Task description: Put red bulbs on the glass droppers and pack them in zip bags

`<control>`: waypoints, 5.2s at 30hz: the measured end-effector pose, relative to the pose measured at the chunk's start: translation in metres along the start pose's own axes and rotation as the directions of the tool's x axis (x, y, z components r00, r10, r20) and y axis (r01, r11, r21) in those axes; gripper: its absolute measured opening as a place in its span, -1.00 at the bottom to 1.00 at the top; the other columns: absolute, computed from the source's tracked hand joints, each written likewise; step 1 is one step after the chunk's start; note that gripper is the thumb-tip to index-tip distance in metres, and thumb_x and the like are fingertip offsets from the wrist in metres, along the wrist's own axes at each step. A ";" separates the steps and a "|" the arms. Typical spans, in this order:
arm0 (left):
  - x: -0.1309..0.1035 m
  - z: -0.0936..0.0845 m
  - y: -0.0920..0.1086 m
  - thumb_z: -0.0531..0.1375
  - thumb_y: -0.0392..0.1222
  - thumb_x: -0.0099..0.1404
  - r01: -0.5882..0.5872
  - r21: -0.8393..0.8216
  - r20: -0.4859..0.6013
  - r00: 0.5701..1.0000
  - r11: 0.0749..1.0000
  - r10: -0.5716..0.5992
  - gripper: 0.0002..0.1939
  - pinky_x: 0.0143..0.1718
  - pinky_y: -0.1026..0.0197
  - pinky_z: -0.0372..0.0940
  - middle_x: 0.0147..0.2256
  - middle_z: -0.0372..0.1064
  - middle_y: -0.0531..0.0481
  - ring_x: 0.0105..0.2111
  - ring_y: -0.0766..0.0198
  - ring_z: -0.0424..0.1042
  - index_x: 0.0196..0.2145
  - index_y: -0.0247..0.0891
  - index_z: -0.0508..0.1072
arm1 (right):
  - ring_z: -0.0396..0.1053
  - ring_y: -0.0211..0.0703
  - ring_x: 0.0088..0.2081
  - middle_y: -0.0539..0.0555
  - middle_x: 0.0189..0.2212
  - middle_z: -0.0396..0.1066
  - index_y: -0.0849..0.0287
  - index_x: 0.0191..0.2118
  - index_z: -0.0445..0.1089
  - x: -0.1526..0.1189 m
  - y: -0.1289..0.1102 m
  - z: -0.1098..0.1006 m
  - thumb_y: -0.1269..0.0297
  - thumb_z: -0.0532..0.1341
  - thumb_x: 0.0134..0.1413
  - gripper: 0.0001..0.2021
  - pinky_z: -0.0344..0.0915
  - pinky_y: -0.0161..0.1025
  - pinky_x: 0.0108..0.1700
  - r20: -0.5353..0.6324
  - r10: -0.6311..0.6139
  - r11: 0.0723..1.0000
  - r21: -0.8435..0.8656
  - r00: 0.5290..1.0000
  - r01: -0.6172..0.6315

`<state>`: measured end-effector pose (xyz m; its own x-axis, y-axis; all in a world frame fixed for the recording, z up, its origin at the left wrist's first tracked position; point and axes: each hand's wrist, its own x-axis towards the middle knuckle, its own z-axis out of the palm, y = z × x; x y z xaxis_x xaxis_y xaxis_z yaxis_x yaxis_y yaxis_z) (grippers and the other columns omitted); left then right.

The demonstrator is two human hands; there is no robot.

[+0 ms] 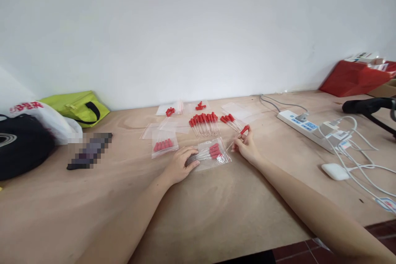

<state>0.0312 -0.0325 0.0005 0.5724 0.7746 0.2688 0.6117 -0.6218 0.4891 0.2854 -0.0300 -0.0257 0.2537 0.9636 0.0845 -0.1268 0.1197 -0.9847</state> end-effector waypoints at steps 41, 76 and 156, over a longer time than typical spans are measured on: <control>0.000 -0.001 0.001 0.09 -0.13 0.19 0.016 0.027 0.018 1.000 1.000 -0.016 -0.75 -0.02 0.08 0.15 -0.08 0.31 -0.06 -0.04 0.17 0.25 -0.16 -0.21 0.33 | 0.27 -0.33 -0.61 -0.16 -0.56 0.20 0.05 -0.23 -0.01 0.001 0.004 0.006 0.23 0.12 -0.09 -0.71 0.28 -0.33 -0.55 -0.166 -0.018 1.000 0.015 0.986 0.021; 0.000 0.001 -0.002 0.10 -0.12 0.18 0.025 0.012 -0.003 1.000 1.000 -0.025 -0.71 -0.01 0.06 0.16 -0.08 0.31 -0.07 -0.04 0.17 0.26 -0.13 -0.22 0.31 | 0.18 -0.35 -0.70 -0.18 -0.62 0.20 0.08 -0.25 0.03 -0.004 -0.010 0.001 0.32 0.03 -0.12 -0.77 0.18 -0.36 -0.63 -0.139 -0.003 0.990 -0.139 0.990 -0.017; 0.017 0.018 0.033 0.09 -0.22 0.23 0.403 -0.886 0.221 0.803 0.230 -0.554 -0.83 -0.12 0.17 0.32 -0.23 0.41 -0.11 -0.25 0.28 0.43 -0.22 -0.33 0.32 | 0.42 -0.18 -0.44 0.09 -0.52 0.43 0.23 -0.42 0.28 -0.016 -0.019 0.041 0.36 -0.04 0.13 -0.79 0.39 -0.16 -0.32 0.259 0.431 0.738 0.450 0.865 -0.502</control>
<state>0.0710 -0.0421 0.0064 0.2415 0.9407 -0.2384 -0.1123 0.2711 0.9560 0.2443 -0.0374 -0.0021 -0.0831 0.9465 -0.3117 -0.6526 -0.2881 -0.7008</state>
